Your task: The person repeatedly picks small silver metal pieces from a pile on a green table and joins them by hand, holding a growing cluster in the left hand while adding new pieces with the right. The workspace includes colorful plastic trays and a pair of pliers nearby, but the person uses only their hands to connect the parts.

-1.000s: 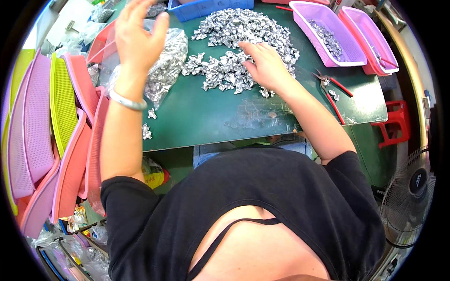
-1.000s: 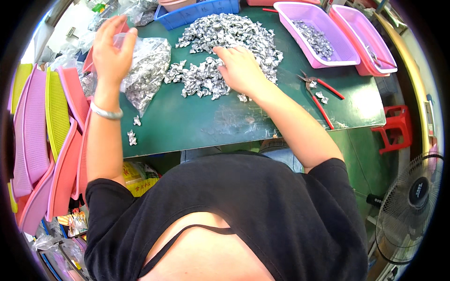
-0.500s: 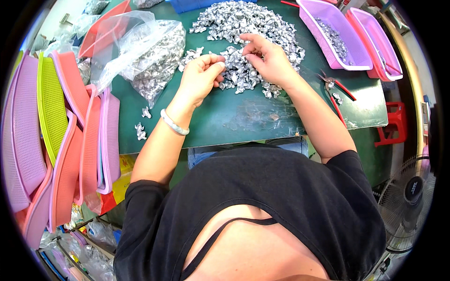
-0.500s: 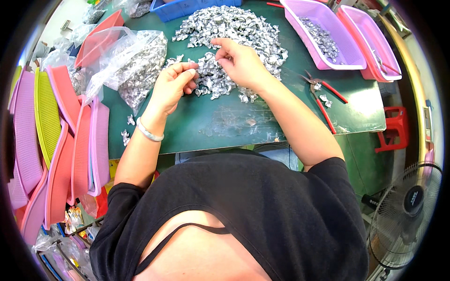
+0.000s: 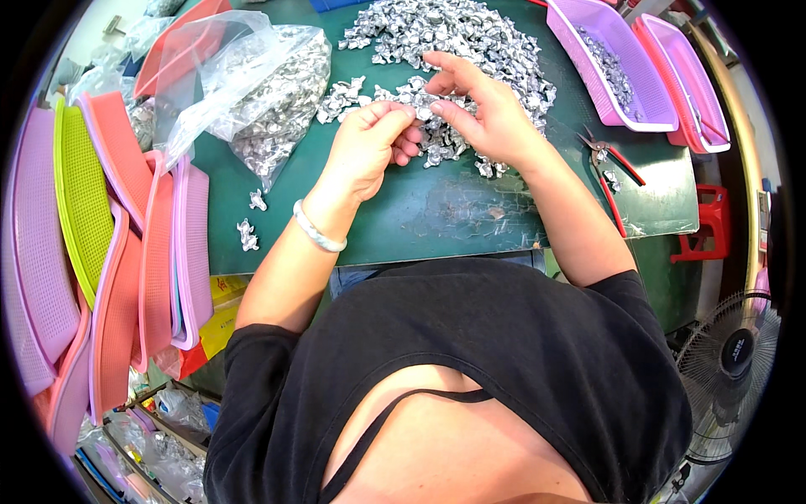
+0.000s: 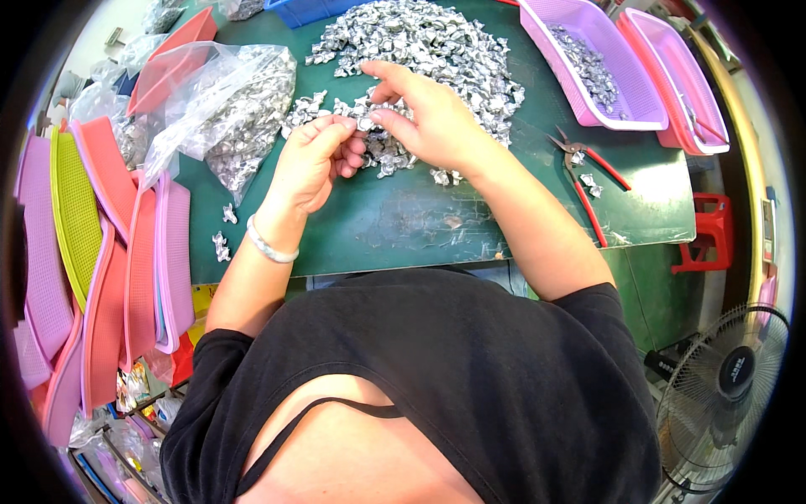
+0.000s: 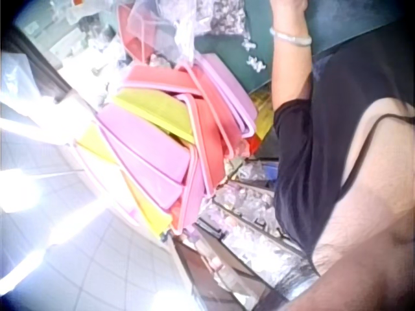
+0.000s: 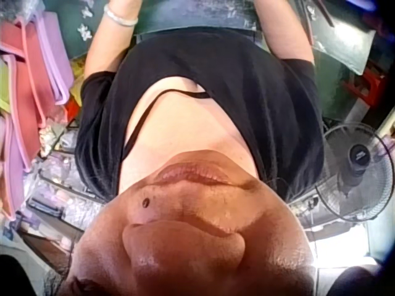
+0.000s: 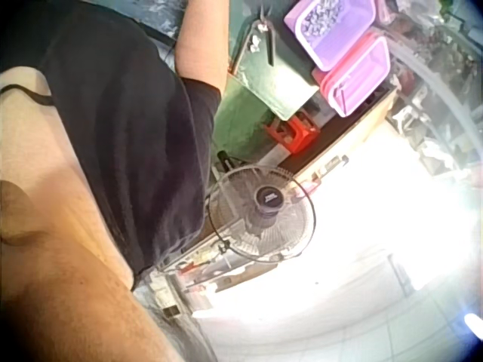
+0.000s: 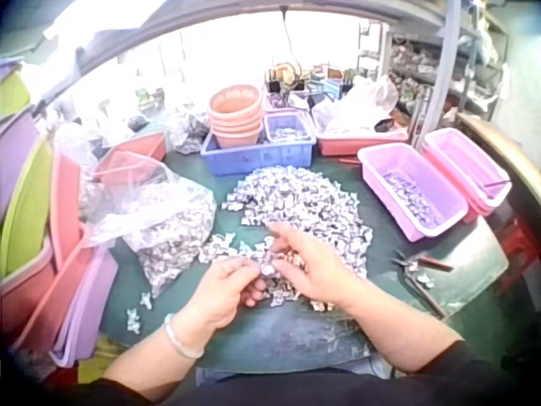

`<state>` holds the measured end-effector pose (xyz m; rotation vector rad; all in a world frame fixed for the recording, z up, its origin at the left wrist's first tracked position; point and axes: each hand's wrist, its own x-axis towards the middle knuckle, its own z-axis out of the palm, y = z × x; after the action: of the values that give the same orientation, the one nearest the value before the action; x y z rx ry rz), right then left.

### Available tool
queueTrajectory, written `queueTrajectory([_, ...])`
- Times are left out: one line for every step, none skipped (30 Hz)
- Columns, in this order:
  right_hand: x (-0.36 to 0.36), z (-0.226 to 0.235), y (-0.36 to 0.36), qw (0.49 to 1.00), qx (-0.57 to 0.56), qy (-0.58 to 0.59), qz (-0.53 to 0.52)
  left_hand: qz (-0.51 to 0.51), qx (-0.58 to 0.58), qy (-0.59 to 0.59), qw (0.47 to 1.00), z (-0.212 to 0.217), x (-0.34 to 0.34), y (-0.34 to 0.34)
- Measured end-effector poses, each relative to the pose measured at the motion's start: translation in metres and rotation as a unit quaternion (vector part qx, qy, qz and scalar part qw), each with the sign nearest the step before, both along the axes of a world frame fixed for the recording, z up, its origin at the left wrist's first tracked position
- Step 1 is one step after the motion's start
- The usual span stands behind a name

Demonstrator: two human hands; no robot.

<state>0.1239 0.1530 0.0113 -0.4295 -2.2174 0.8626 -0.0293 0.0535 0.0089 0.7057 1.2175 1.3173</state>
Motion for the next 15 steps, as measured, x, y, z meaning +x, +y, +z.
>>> queueTrajectory([0.0012,-0.0024,0.0027,0.999,0.027,-0.015,-0.014,0.003,-0.013,-0.021,1.000,-0.0008,-0.0014,-0.0010])
queueTrajectory([0.0024,-0.0030,0.0040,0.997,0.064,-0.050,-0.006,0.007,-0.013,-0.035,0.999,-0.0012,-0.0017,-0.0015])
queueTrajectory([0.0039,-0.0037,0.0048,0.991,0.102,-0.086,0.002,0.011,-0.014,-0.049,0.999,-0.0019,-0.0016,-0.0018])
queueTrajectory([0.0048,-0.0043,0.0050,0.983,0.139,-0.122,0.009,0.015,-0.015,-0.063,0.998,-0.0026,-0.0015,-0.0022])
queueTrajectory([0.0047,-0.0048,0.0047,0.983,0.140,-0.118,0.007,0.016,-0.016,-0.068,0.997,-0.0029,-0.0015,-0.0026])
queueTrajectory([0.0041,-0.0049,0.0042,0.983,0.142,-0.113,0.005,0.018,-0.017,-0.072,0.997,-0.0024,-0.0012,-0.0029])
queueTrajectory([0.0036,-0.0051,0.0037,0.984,0.145,-0.108,0.003,0.021,-0.017,-0.076,0.997,-0.0018,-0.0009,-0.0032])
queueTrajectory([0.0033,-0.0062,0.0034,0.984,0.143,-0.107,0.001,0.021,-0.017,-0.076,0.997,-0.0013,-0.0004,-0.0037])
queueTrajectory([0.0030,-0.0078,0.0040,0.983,0.146,-0.107,0.000,0.020,-0.017,-0.075,0.997,-0.0008,-0.0003,-0.0041])
queueTrajectory([0.0028,-0.0093,0.0048,0.983,0.149,-0.107,-0.002,0.020,-0.016,-0.075,0.997,-0.0005,-0.0001,-0.0043])
queueTrajectory([0.0027,-0.0099,0.0051,0.983,0.151,-0.107,-0.003,0.021,-0.015,-0.076,0.997,-0.0005,0.0002,-0.0042])
queueTrajectory([0.0025,-0.0096,0.0039,0.984,0.150,-0.099,-0.005,0.023,-0.015,-0.076,0.997,-0.0006,0.0002,-0.0045])
queueTrajectory([0.0023,-0.0085,0.0020,0.985,0.148,-0.091,-0.008,0.025,-0.014,-0.076,0.997,-0.0008,0.0002,-0.0048])
queueTrajectory([0.0020,-0.0075,0.0006,0.986,0.146,-0.083,-0.011,0.024,-0.016,-0.076,0.997,-0.0011,-0.0003,-0.0052])
queueTrajectory([0.0020,-0.0065,-0.0001,0.985,0.150,-0.083,-0.004,0.022,-0.017,-0.076,0.997,-0.0013,-0.0011,-0.0054])
